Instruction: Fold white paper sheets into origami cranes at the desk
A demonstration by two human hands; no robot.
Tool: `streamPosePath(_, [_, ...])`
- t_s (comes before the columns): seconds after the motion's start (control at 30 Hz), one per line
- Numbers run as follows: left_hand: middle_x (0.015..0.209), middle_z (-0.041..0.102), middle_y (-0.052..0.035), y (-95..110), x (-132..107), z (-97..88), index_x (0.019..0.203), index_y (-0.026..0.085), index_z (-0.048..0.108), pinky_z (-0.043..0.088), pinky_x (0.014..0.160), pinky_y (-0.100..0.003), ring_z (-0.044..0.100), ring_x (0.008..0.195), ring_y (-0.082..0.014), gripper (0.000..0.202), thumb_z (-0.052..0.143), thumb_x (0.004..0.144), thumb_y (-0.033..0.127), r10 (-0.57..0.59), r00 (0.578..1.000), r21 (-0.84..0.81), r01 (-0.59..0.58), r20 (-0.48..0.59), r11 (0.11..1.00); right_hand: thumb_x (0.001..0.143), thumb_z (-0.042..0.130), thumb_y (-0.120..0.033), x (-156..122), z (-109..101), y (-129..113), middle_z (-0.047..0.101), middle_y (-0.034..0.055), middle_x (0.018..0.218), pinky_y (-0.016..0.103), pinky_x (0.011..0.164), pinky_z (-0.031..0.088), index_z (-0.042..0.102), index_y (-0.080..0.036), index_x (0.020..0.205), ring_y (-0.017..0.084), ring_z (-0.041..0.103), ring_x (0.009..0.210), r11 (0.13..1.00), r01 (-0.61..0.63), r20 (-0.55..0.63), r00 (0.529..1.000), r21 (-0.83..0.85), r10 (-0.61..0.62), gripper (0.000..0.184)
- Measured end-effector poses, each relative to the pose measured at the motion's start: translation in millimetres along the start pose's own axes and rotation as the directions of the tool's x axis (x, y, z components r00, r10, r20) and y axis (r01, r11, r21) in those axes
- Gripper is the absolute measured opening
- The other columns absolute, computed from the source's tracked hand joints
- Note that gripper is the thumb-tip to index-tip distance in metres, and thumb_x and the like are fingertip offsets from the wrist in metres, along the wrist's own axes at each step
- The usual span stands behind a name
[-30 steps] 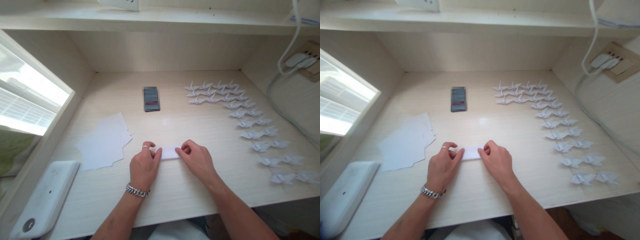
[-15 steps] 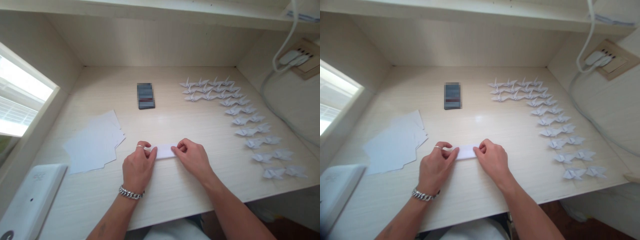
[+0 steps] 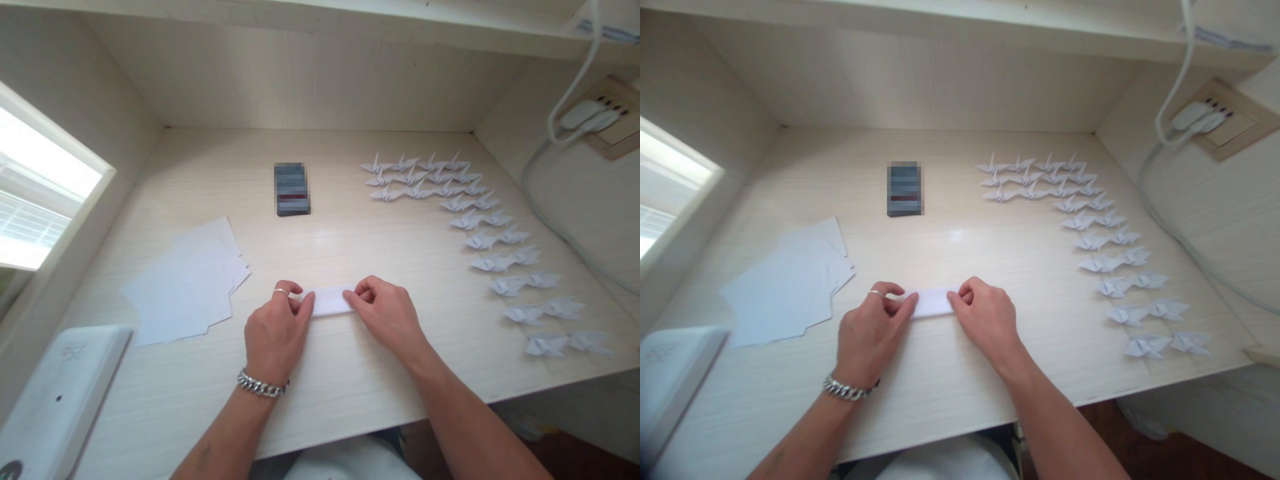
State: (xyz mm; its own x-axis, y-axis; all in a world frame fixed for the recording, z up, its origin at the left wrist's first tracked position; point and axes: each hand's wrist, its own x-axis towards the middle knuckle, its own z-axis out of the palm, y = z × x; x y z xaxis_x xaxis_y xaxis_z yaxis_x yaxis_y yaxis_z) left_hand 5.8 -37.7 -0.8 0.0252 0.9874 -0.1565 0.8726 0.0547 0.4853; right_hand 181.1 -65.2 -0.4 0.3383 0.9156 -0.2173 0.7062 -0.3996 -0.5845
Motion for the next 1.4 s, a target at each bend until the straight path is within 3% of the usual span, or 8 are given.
streamPosePath(1.4, [0.070, 0.072, 0.0017, 0.2, 1.0, -1.6, 0.086, 0.026, 0.061, 0.041, 0.060, -0.030, 0.066, 0.068, -0.0217, 0.026, 0.047, 0.086, 0.047, 0.044, 0.999, 0.097, -0.045, 0.016, 0.994, 0.076, 0.061, -0.044, 6.5, -4.2, -3.8, 0.070, 0.0011, 0.072, 0.027, 0.056, 0.036, 0.066, -0.023, 0.069, 0.016, 0.059, 0.064, 0.998, -0.010, 0.057, 0.998, -0.055, 0.013, 0.022])
